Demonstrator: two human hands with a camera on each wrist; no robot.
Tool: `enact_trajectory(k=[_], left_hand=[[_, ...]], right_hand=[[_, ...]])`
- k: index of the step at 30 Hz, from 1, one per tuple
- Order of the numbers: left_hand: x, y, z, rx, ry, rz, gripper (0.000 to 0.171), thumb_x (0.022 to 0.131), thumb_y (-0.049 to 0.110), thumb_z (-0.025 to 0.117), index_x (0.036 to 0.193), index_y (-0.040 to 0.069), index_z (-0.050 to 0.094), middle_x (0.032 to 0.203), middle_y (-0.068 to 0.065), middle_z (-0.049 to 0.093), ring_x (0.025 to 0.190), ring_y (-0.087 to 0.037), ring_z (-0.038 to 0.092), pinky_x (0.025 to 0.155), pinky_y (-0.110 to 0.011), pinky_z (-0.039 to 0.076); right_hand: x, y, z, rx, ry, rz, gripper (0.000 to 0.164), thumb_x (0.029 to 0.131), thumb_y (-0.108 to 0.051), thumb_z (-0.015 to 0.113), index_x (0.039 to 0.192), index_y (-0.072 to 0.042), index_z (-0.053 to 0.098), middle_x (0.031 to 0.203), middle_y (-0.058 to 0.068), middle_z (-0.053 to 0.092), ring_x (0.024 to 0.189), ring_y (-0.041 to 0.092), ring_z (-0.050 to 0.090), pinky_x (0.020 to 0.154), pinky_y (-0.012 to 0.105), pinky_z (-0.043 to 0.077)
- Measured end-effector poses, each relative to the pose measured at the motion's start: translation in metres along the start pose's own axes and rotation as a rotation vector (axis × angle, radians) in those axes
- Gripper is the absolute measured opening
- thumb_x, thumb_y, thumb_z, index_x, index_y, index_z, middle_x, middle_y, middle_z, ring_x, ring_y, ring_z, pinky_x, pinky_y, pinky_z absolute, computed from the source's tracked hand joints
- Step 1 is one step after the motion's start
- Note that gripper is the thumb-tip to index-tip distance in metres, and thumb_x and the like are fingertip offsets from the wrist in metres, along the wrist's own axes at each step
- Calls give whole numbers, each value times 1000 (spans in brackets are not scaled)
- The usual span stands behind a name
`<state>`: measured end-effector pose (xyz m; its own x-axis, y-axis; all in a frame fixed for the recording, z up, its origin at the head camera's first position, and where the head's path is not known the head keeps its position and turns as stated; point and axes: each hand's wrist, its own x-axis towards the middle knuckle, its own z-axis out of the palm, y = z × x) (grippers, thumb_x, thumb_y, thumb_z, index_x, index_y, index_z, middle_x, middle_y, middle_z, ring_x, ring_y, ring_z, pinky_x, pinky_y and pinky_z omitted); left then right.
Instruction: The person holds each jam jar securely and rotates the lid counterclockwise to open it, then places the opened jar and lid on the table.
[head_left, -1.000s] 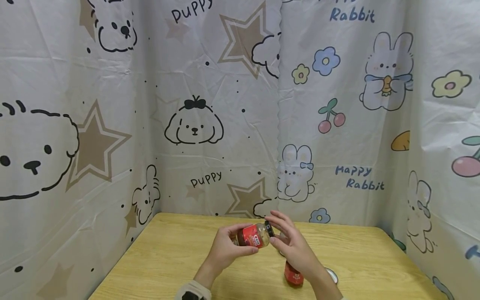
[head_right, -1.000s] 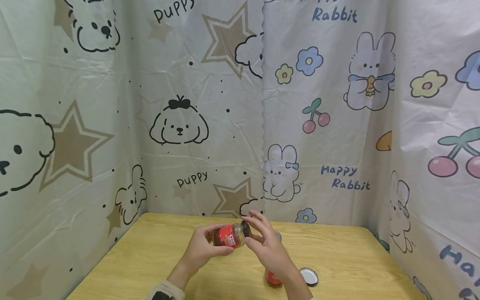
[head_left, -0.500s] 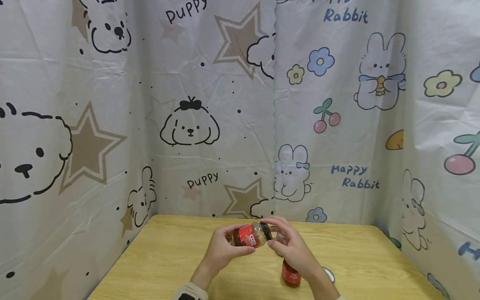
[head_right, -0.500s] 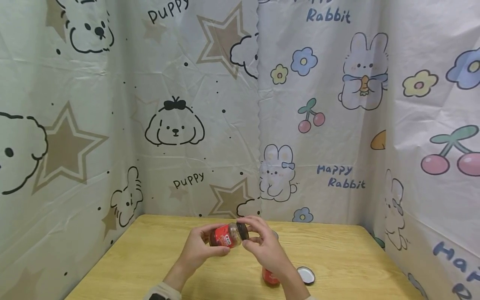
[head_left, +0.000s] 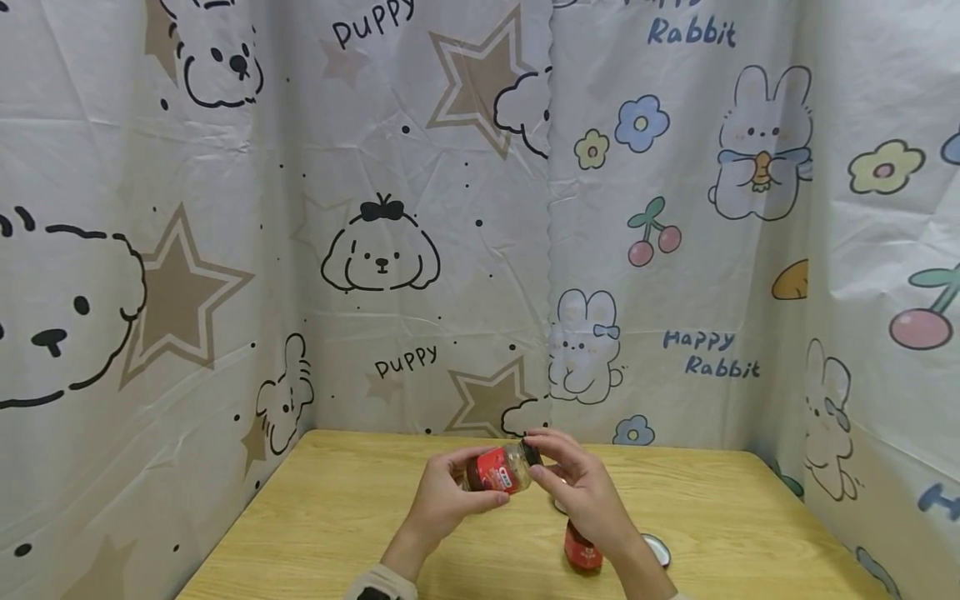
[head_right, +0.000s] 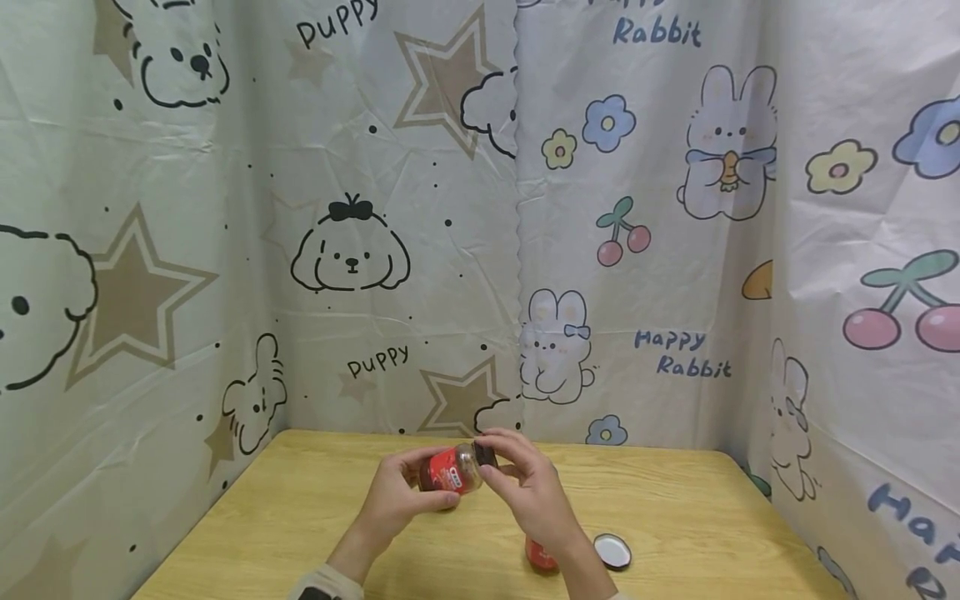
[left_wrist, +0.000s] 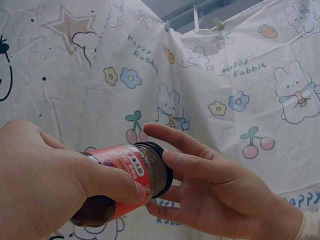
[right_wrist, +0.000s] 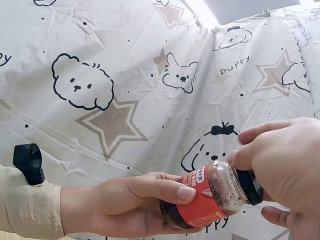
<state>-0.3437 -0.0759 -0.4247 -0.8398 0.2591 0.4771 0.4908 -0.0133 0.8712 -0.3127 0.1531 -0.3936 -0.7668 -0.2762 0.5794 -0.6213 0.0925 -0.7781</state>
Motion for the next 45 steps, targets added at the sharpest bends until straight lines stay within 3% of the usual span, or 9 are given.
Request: enact_trajectory(k=[4,10,15,20,31,38,42,45], left_hand=[[0,0,0,9,4,3,56,74,9,94,126,5,72,109,-7,74,91,-19,63,73,-25,54],[1,-2,0,8,2,16,56,74,9,93,126,5,72,110,-7,74,95,-20,66,75,-27,56],[2,-3,0,13,12,27,56,74,10,93,126,6,73,107,-5,76,92,-20,65,73,-27,56],[2,-3,0,19,21,27,57,73,10,94,125,6,74,106,-4,76,92,-20,65,73,-28,55],[1,-2,-1,18,15,0,56,74,10,94,125,5,73,107,-5,75,93,-20,64,75,-27,53],[1,-4,-2,26,8,15,55,74,10,94,125,6,73,107,-5,75,91,-19,63,74,-27,52],[2,-4,-2,39,8,24,54,74,11,94,124,7,74,106,-4,75,90,-18,63,73,-27,50],[1,-4,-2,44,12,27,55,74,11,94,124,6,74,106,-4,75,89,-18,62,73,-27,50]], right_hand=[[0,-2,-1,52,-15,64,48,100,-7,68,146,-6,54,150,19,50,138,38,48,102,33,50],[1,-5,-1,45,-53,113,47,101,-5,65,146,-1,53,155,18,41,145,40,38,109,35,44],[1,-4,-1,30,-67,142,47,100,-5,66,146,-2,54,155,20,39,136,45,47,100,33,51],[2,-5,-2,31,-77,149,47,100,-4,65,146,-3,55,153,20,42,125,41,55,88,31,54],[1,-6,-2,51,-93,137,45,98,0,64,142,-4,55,152,22,41,131,46,48,95,35,53],[1,-1,5,26,-3,125,33,101,-12,68,134,-6,63,146,18,50,125,38,56,90,32,54],[1,2,10,5,75,87,27,100,-9,69,126,-6,67,143,17,55,119,31,61,84,29,55],[1,2,13,10,95,66,25,99,-4,69,124,-4,67,143,18,56,120,30,62,86,28,55]])
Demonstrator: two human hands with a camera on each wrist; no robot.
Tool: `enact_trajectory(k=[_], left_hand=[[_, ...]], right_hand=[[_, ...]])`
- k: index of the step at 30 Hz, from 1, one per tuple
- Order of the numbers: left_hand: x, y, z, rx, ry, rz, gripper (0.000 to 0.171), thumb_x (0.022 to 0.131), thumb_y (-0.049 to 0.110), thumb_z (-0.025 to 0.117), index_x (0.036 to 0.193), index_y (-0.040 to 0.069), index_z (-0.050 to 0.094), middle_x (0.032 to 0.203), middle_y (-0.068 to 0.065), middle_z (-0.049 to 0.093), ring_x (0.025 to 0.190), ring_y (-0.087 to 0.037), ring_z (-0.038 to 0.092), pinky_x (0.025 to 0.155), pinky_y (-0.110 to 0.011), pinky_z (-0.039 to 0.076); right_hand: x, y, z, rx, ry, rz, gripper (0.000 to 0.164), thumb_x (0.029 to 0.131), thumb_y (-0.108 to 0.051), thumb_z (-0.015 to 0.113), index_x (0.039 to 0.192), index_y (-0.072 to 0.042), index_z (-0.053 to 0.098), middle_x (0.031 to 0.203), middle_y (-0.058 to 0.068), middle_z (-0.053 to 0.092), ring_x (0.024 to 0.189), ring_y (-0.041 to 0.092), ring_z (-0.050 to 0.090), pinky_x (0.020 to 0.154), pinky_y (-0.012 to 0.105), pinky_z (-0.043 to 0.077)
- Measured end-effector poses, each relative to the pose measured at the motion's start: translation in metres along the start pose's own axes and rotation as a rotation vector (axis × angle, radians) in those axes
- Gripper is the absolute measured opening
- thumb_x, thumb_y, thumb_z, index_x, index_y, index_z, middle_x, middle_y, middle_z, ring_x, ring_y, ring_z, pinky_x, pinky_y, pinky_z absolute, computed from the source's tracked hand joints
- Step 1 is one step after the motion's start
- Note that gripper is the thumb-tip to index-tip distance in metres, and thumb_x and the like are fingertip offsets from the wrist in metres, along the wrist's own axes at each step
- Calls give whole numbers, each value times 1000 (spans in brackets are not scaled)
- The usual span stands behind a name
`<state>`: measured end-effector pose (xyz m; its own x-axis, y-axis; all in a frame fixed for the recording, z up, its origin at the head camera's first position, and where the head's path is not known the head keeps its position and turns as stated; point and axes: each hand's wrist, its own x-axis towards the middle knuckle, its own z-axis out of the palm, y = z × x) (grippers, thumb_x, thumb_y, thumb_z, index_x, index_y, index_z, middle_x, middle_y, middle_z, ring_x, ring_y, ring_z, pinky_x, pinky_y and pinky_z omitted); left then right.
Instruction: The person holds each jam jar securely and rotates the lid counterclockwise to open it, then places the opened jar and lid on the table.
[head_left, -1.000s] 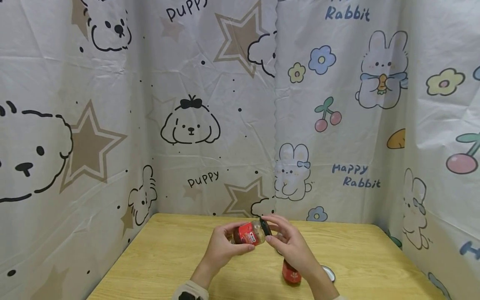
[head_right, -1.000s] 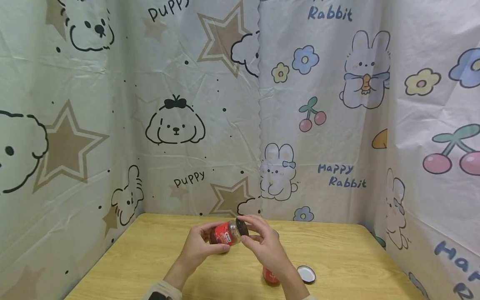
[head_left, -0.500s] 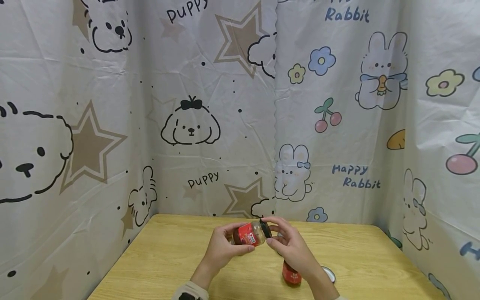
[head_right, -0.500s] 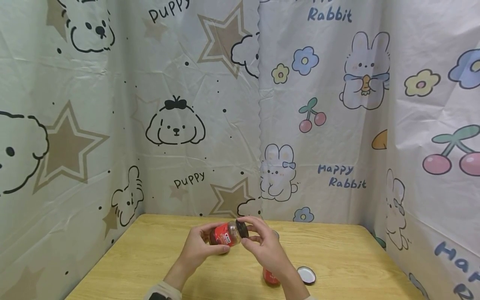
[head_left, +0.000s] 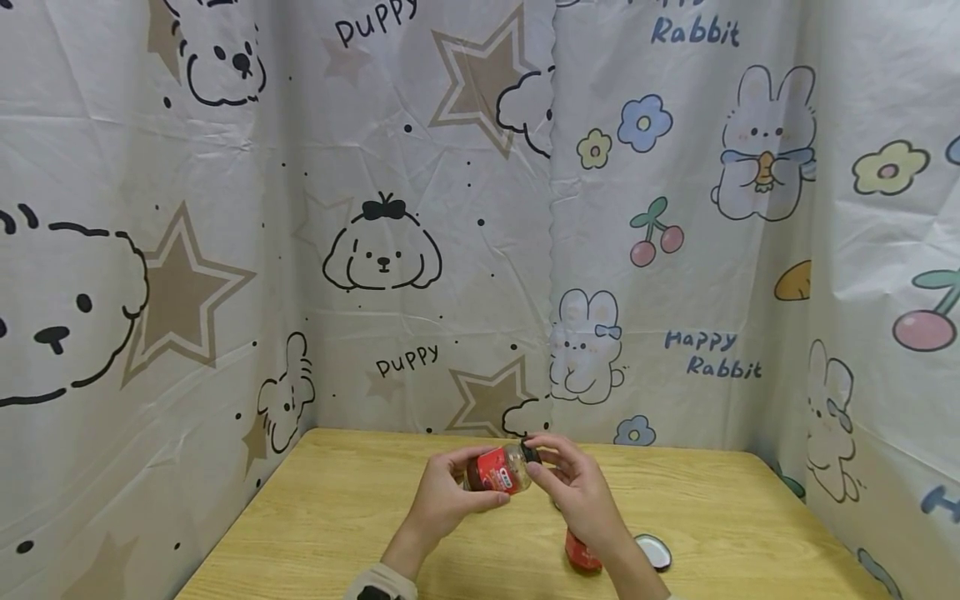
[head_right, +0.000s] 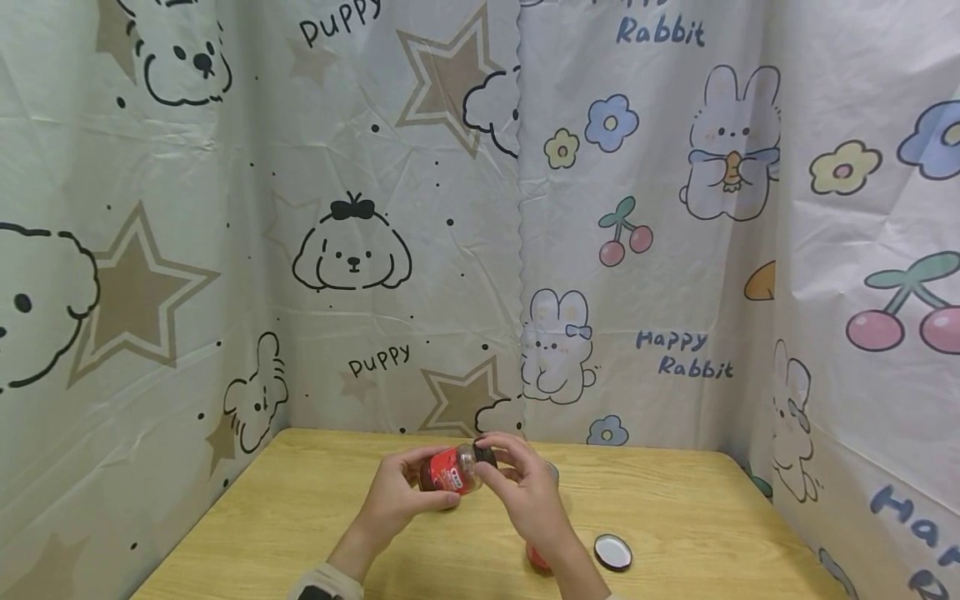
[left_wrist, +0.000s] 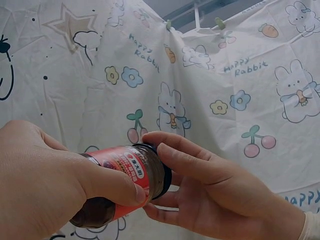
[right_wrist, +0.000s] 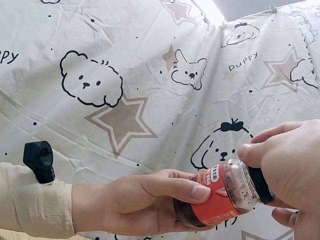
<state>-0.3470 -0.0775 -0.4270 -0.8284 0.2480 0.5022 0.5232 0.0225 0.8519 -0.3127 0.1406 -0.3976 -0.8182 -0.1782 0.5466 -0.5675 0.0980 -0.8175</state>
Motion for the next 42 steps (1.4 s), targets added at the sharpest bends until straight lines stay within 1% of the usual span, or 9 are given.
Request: enact_trajectory(k=[5,11,16,20,24,26,28,35,42], left_hand=[[0,-1,-1,8,7,-6,55,74,12,94,125,6,73,106,-3,75,93,-20,64,78,-31,51],[0,0,-1,-5,2,-17,54,75,12,93,125,6,73,107,-4,75,92,-21,63,77,-31,52],[0,1,-1,-13,0,-11,55,74,12,93,125,6,73,107,-4,75,93,-21,64,77,-30,52],[1,1,-1,-4,0,-3,55,74,12,94,126,8,74,107,-2,76,95,-21,66,82,-32,52],[1,2,-2,4,3,8,56,74,12,94,126,8,74,106,-1,76,96,-21,66,84,-33,51],[0,2,-2,-4,3,10,56,73,11,94,126,8,73,106,-1,76,96,-20,66,84,-33,50],[0,3,-3,-16,0,9,57,73,9,94,126,8,73,107,-1,76,97,-20,66,85,-32,50],[-1,3,-3,-38,-8,8,56,74,7,93,126,7,73,109,-5,74,94,-19,63,79,-28,50],[1,0,-3,-60,-17,-2,54,74,6,93,125,7,74,108,-7,73,86,-15,58,70,-23,49]], right_hand=[[0,-1,0,34,-17,-1,27,98,-1,68,125,-1,64,149,21,50,129,37,56,94,29,54],[0,-3,0,36,-28,27,50,98,0,68,145,-6,53,160,17,33,137,44,46,98,30,51],[0,-3,0,36,-30,8,49,98,0,67,145,2,54,160,20,30,140,48,40,103,31,48],[0,-5,0,14,-17,-1,46,97,0,68,142,1,59,158,19,34,138,47,43,101,31,49],[0,-8,-1,-9,-14,43,47,95,-1,71,141,-6,62,151,15,44,124,38,54,82,28,55],[0,-8,-2,-11,-25,70,49,94,0,71,141,-9,63,148,14,48,117,33,56,72,27,53],[0,-8,-3,-15,-38,90,51,93,0,70,142,-11,63,147,12,50,113,30,57,67,26,51],[0,-7,-4,-16,-73,65,48,95,-5,71,142,-11,61,147,14,52,117,26,58,72,29,52],[0,-5,-2,-17,-52,65,41,99,-12,71,138,-7,63,145,12,55,128,36,53,83,32,55]])
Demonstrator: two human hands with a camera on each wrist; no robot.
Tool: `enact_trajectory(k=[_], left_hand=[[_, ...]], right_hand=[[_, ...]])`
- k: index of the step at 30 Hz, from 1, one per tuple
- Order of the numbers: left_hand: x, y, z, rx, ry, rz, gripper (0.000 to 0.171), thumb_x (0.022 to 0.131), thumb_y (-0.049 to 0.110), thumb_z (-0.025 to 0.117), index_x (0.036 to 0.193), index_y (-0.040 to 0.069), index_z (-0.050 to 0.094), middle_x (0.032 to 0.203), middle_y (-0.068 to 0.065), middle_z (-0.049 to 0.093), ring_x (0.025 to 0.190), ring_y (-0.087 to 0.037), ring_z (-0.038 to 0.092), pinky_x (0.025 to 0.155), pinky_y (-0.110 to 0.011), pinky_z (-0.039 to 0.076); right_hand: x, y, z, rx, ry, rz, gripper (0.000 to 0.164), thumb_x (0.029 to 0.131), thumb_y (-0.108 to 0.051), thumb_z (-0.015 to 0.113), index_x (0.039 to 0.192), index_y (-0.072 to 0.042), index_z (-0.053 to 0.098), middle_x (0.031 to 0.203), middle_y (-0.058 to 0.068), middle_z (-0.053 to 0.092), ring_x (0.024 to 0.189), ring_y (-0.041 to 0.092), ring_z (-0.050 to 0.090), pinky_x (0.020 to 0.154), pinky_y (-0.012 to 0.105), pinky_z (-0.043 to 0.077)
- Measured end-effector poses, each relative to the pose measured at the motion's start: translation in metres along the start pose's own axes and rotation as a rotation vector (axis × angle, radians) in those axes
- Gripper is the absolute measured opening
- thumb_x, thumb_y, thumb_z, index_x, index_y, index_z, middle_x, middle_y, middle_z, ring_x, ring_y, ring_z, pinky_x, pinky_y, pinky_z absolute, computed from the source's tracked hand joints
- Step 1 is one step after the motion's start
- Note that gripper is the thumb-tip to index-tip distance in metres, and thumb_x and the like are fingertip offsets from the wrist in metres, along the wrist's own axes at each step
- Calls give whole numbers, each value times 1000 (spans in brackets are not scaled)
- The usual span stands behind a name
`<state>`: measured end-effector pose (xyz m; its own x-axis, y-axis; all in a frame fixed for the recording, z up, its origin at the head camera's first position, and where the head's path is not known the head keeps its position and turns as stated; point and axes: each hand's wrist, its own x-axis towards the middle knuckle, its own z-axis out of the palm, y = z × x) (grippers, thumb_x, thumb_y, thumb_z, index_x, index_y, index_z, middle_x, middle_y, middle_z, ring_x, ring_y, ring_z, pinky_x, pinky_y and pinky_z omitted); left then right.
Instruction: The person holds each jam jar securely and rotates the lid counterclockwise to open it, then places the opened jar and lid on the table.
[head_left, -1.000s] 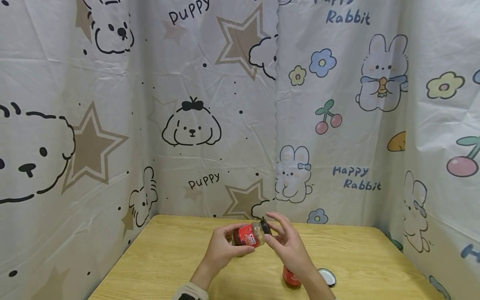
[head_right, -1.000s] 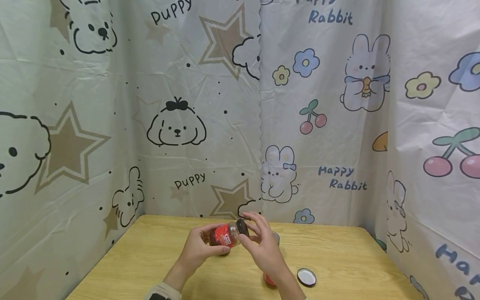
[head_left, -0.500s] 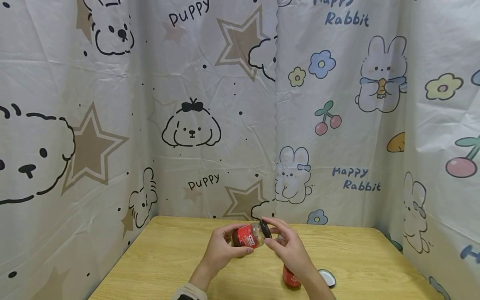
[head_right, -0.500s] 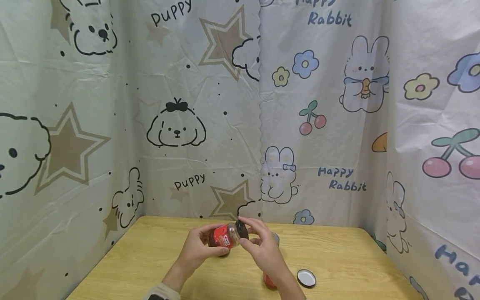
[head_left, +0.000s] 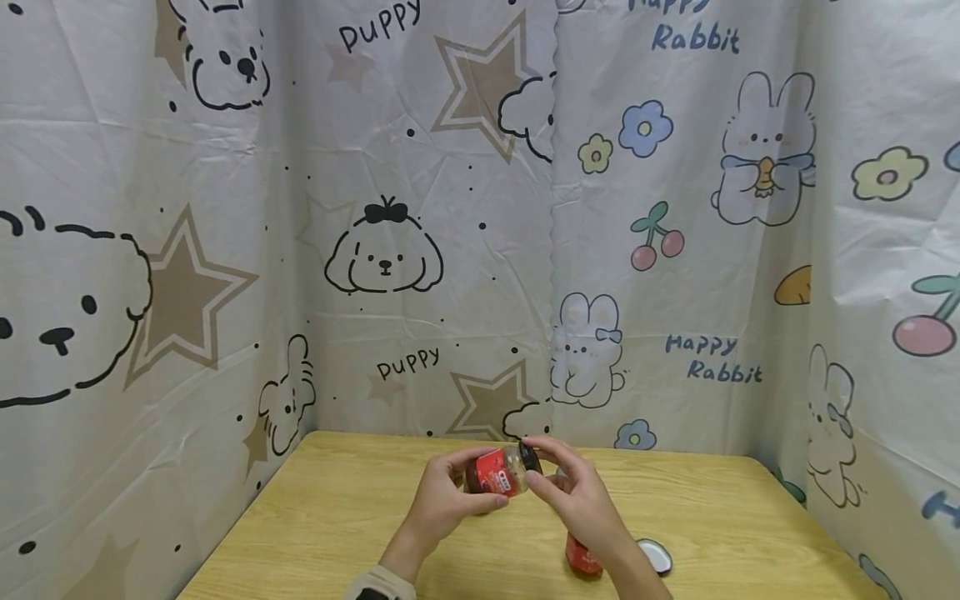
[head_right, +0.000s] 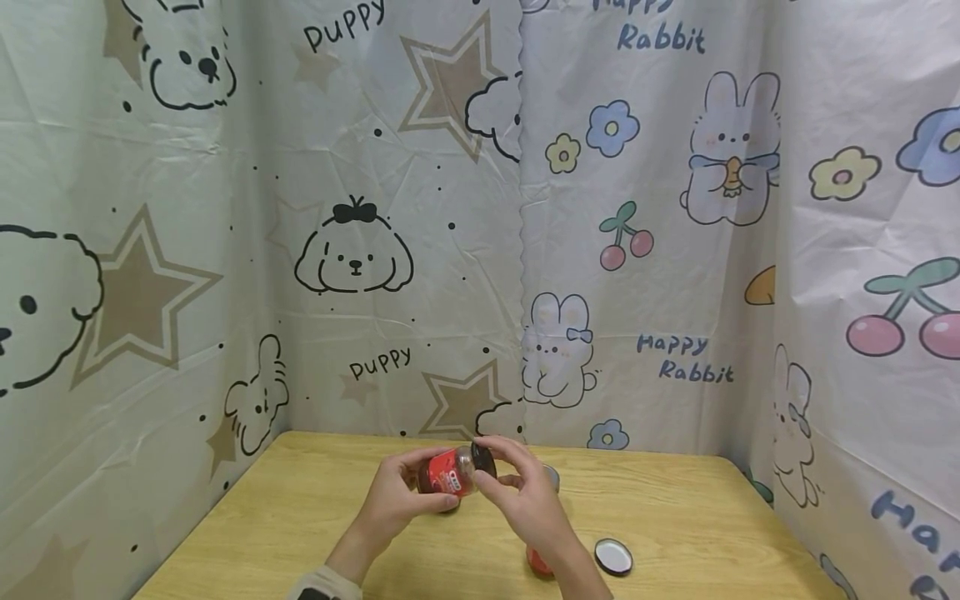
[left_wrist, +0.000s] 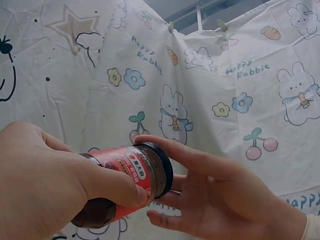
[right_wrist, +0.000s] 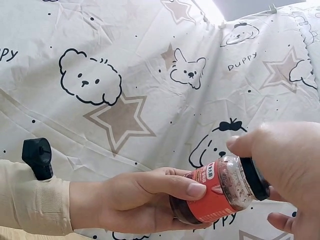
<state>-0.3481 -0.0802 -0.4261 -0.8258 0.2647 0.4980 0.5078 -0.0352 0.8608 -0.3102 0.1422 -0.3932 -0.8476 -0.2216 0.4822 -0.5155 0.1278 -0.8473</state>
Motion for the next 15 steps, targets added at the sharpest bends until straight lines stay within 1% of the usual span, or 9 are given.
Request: enact_trajectory(k=[2,4,6,7,9,12,13,15], left_hand=[[0,0,0,-4,-1,-2,54,75,6,93,125,7,73,109,-7,73,86,-15,58,70,-23,49],[0,1,0,-3,1,-3,54,75,6,93,125,7,73,109,-7,73,86,-15,58,71,-24,49],[0,1,0,5,2,-3,54,75,7,93,125,7,73,109,-6,74,87,-16,58,71,-24,49],[0,1,0,7,2,-3,54,75,8,92,125,7,73,109,-6,74,87,-16,59,72,-25,49],[0,1,0,13,3,-3,54,75,8,92,125,7,73,109,-6,74,89,-16,60,75,-26,49],[-1,1,0,16,7,-4,54,75,7,92,126,5,73,109,-6,74,91,-17,62,77,-27,51],[-1,1,-1,20,11,-6,54,75,8,92,126,5,73,109,-6,74,92,-18,62,77,-27,51],[-1,1,-1,27,16,-8,55,75,8,92,126,5,73,109,-6,74,92,-19,62,77,-27,51]], right_hand=[[0,1,1,-4,16,9,39,99,-13,72,137,-7,64,145,10,55,131,35,52,84,32,55],[0,1,1,-10,31,15,39,99,-13,72,136,-7,64,145,10,56,131,34,52,82,30,54],[0,2,1,-5,34,13,38,98,-11,72,135,-6,65,145,11,56,130,33,54,77,29,52],[0,2,0,5,27,7,38,98,-10,72,135,-6,64,145,13,55,130,33,54,77,29,53],[0,2,0,20,9,-6,38,98,-9,71,135,-5,64,145,16,55,131,34,54,81,28,54],[0,2,-1,43,-25,-22,40,99,-8,70,138,-4,61,147,20,52,133,38,52,91,30,54],[1,1,-1,44,-33,-23,42,99,-8,70,140,-5,59,149,19,51,134,39,51,95,31,54],[1,0,-1,34,-42,-21,46,99,-8,70,144,-9,56,150,18,49,134,42,51,96,32,53]])
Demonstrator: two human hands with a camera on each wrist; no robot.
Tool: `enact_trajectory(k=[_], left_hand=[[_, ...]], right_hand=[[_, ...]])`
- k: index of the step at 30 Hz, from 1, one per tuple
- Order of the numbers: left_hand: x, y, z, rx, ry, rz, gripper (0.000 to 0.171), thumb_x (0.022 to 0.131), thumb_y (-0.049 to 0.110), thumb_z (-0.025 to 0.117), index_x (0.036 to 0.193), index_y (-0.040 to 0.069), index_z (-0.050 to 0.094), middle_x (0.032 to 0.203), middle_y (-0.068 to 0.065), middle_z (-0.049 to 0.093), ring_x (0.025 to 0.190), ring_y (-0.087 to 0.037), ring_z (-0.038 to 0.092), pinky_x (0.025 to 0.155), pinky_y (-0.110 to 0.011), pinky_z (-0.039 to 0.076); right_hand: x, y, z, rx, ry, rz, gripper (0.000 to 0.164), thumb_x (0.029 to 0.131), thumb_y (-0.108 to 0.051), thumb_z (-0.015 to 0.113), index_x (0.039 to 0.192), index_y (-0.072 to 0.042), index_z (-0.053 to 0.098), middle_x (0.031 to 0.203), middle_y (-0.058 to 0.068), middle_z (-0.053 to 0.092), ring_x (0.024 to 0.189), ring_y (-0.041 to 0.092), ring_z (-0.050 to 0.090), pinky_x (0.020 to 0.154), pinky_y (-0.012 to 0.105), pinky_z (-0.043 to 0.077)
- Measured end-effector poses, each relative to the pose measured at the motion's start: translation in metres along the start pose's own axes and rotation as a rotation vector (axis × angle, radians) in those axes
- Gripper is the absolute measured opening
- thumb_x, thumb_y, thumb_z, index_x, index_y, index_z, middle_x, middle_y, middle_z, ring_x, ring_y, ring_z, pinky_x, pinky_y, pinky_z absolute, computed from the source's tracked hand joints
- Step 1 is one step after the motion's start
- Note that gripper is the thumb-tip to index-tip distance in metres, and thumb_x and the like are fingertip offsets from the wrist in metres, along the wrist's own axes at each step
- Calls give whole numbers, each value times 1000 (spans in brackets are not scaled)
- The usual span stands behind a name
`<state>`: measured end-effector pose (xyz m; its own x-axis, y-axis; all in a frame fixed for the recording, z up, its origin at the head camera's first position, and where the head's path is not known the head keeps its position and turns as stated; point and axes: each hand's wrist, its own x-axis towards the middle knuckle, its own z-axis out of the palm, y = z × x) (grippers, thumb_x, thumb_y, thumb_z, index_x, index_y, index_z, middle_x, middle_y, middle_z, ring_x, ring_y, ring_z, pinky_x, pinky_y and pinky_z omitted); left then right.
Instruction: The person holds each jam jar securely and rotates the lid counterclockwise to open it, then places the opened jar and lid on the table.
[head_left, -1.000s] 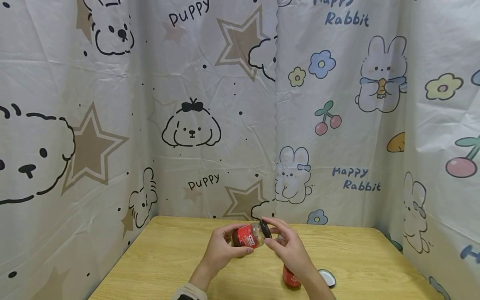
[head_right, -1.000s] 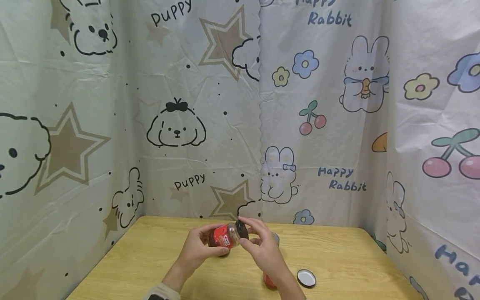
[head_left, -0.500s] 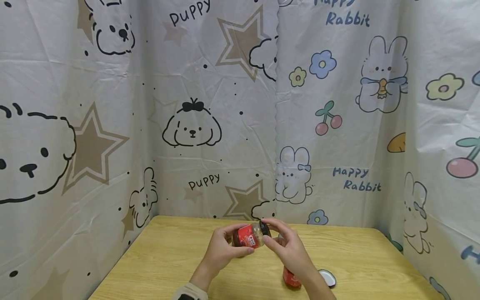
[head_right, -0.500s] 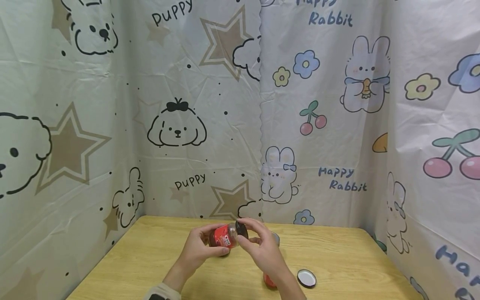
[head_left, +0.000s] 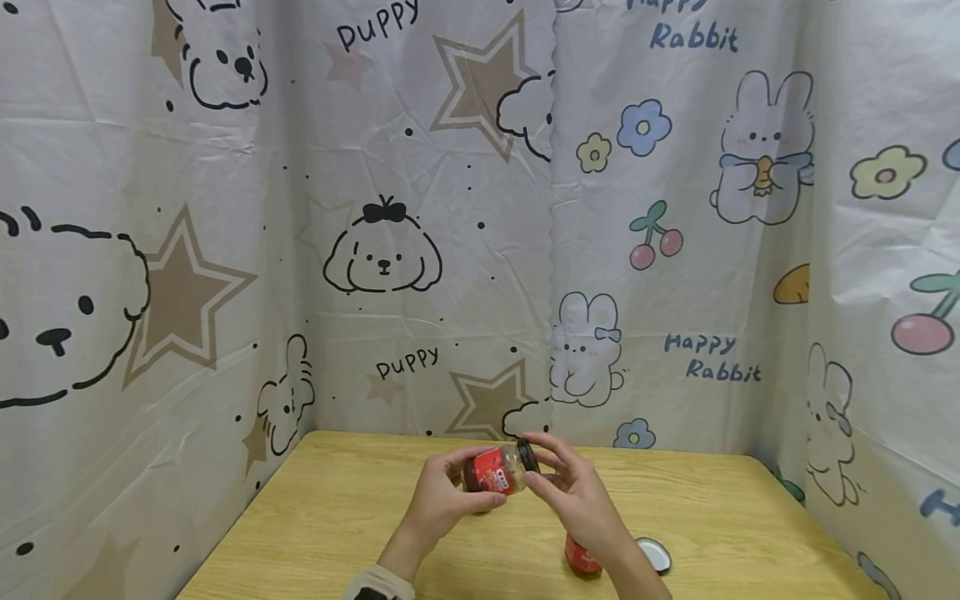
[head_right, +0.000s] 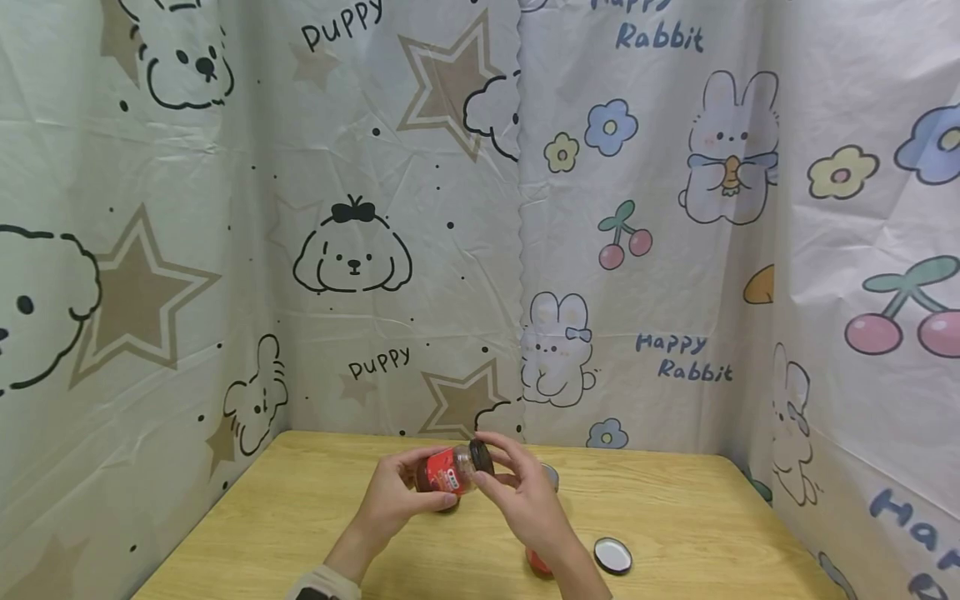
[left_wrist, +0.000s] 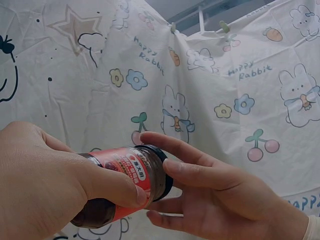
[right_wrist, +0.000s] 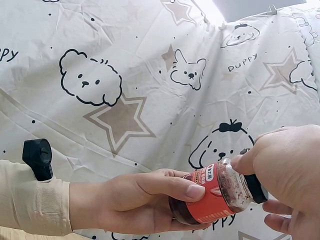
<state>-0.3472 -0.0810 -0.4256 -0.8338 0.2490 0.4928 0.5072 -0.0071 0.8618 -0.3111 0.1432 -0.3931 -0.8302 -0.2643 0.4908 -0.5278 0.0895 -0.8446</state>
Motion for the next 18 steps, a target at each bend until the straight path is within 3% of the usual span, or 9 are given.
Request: enact_trajectory(k=[4,9,14,18], left_hand=[[0,0,0,17,4,-2,55,75,9,93,127,6,73,108,-5,75,91,-19,61,75,-27,50],[0,-2,-1,10,4,-7,56,74,8,93,127,6,73,108,-5,75,89,-18,61,73,-26,51],[0,-3,-1,9,7,-11,56,75,8,93,126,5,73,108,-6,75,89,-18,61,72,-26,52],[1,-4,0,5,9,-17,55,74,8,93,126,5,73,107,-6,74,87,-17,60,71,-25,51]], right_hand=[[0,-1,-1,-33,-15,13,55,100,-8,69,151,-15,50,154,14,46,133,43,51,97,34,53],[0,0,-2,-65,-64,4,53,101,-7,67,151,-12,51,160,15,39,140,43,43,100,36,51],[-1,0,-2,-41,-72,13,51,99,0,64,148,-9,53,161,16,33,145,42,35,107,50,44],[-2,-2,-1,-7,-49,39,47,101,-7,66,146,-6,54,160,16,35,146,42,35,111,57,38]])
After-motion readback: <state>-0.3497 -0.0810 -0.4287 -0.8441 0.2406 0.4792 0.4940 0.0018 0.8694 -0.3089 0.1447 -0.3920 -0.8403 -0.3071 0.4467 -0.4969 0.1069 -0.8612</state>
